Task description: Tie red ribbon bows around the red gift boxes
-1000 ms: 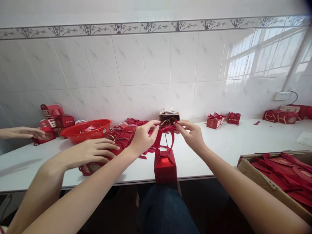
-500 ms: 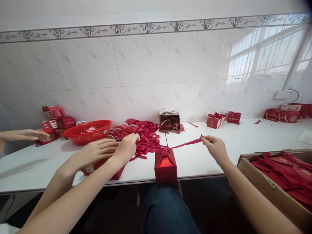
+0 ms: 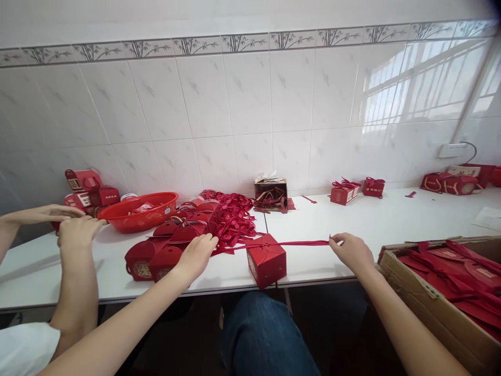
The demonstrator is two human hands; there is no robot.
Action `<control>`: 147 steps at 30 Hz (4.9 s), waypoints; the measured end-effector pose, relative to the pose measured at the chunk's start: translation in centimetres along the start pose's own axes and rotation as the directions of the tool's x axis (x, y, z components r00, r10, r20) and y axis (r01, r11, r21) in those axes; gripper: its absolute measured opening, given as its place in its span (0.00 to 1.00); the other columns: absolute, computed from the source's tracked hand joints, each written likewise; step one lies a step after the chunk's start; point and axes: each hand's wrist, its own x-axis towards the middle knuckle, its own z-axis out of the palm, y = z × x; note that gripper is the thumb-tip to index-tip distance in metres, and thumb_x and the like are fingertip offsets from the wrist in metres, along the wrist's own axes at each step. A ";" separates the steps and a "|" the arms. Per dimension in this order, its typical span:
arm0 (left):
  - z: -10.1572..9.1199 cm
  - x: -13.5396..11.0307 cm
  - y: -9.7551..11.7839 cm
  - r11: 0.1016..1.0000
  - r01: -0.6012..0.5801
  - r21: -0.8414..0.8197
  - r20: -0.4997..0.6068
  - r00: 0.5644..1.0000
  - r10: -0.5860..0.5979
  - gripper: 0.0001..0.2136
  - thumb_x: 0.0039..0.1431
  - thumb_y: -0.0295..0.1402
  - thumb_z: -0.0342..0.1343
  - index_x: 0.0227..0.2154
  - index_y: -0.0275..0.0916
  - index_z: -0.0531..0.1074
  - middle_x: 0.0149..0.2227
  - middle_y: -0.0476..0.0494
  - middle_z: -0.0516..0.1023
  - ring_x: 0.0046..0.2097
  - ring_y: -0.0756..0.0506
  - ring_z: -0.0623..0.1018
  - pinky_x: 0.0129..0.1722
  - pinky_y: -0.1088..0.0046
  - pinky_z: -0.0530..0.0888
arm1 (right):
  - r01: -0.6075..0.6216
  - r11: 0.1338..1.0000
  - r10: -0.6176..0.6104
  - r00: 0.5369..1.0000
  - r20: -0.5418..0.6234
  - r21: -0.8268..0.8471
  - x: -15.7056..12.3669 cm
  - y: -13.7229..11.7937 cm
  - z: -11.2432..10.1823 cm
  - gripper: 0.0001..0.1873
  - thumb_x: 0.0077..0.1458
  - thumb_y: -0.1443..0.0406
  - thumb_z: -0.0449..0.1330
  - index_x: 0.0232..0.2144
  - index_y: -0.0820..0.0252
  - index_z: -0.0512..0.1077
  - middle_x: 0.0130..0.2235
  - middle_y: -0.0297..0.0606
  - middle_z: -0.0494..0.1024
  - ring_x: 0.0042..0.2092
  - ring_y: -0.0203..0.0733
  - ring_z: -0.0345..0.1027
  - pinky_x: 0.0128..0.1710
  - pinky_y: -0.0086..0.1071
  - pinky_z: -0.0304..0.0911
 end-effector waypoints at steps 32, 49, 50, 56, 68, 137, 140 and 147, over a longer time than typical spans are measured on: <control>2.2 1.1 5.6 0.680 0.211 -0.702 0.200 0.975 -0.095 0.15 0.50 0.45 0.55 0.20 0.37 0.66 0.23 0.51 0.68 0.28 0.50 0.66 0.30 0.75 0.61 | 0.346 0.750 -0.481 0.870 0.105 0.564 -3.0 -9.5 3.0 0.15 0.49 0.56 0.59 0.30 0.56 0.58 0.19 0.23 0.58 0.22 0.33 0.53 0.24 0.27 0.50; -0.6 1.1 6.9 0.041 0.515 -0.856 0.514 0.840 0.174 0.20 0.51 0.45 0.58 0.42 0.36 0.75 0.21 0.54 0.62 0.17 0.59 0.52 0.18 0.77 0.45 | 0.479 0.694 -0.431 0.875 -0.222 0.538 -3.0 -11.3 2.0 0.10 0.49 0.65 0.58 0.19 0.59 0.75 0.30 0.40 0.72 0.30 0.38 0.67 0.31 0.32 0.62; -0.5 1.2 7.5 0.048 0.480 -0.876 0.482 0.866 0.133 0.20 0.53 0.45 0.57 0.44 0.37 0.75 0.22 0.53 0.63 0.18 0.58 0.53 0.18 0.78 0.46 | 0.408 0.677 -0.394 0.904 -0.166 0.612 -3.2 -11.7 2.0 0.10 0.48 0.64 0.59 0.18 0.59 0.74 0.29 0.39 0.72 0.30 0.38 0.67 0.31 0.32 0.62; 1.2 1.1 9.7 0.545 0.089 -0.834 0.037 0.994 -0.107 0.15 0.56 0.36 0.52 0.44 0.40 0.76 0.32 0.45 0.70 0.31 0.50 0.69 0.33 0.73 0.68 | 0.156 0.600 -0.395 0.911 0.121 0.784 -3.7 -13.4 2.3 0.14 0.45 0.57 0.61 0.17 0.61 0.74 0.28 0.38 0.72 0.31 0.39 0.67 0.35 0.32 0.62; 3.5 -0.2 9.6 0.774 -0.117 -0.622 -0.190 0.982 -0.003 0.13 0.60 0.30 0.48 0.44 0.41 0.75 0.43 0.40 0.65 0.40 0.47 0.72 0.43 0.66 0.72 | 0.058 0.620 -0.438 0.852 0.285 0.782 -3.8 -14.1 2.3 0.04 0.40 0.67 0.59 0.19 0.63 0.72 0.29 0.36 0.71 0.33 0.37 0.65 0.36 0.30 0.60; 2.6 1.8 5.3 0.831 0.053 -0.553 0.035 0.999 -0.040 0.14 0.58 0.43 0.51 0.23 0.41 0.72 0.55 0.48 0.69 0.57 0.37 0.60 0.53 0.49 0.54 | 0.649 0.735 -0.644 0.758 -0.098 0.195 -3.5 -9.9 2.1 0.09 0.45 0.70 0.58 0.16 0.61 0.67 0.43 0.37 0.74 0.46 0.44 0.63 0.47 0.45 0.49; 2.5 1.3 5.3 0.916 -0.018 -0.401 -0.075 0.997 -0.014 0.12 0.58 0.42 0.52 0.25 0.43 0.73 0.53 0.49 0.70 0.56 0.38 0.61 0.51 0.52 0.56 | 0.659 0.723 -0.656 0.749 -0.091 0.206 -3.5 -9.6 2.0 0.09 0.46 0.69 0.58 0.16 0.60 0.68 0.43 0.36 0.74 0.46 0.44 0.63 0.47 0.46 0.49; 2.9 0.8 5.5 0.977 -0.069 -0.201 -0.245 0.969 0.018 0.11 0.56 0.42 0.53 0.26 0.44 0.76 0.48 0.43 0.72 0.54 0.36 0.62 0.49 0.52 0.56 | 0.680 0.702 -0.679 0.729 -0.090 0.212 -3.8 -9.2 1.5 0.09 0.46 0.70 0.58 0.16 0.59 0.67 0.45 0.38 0.74 0.47 0.47 0.62 0.49 0.48 0.51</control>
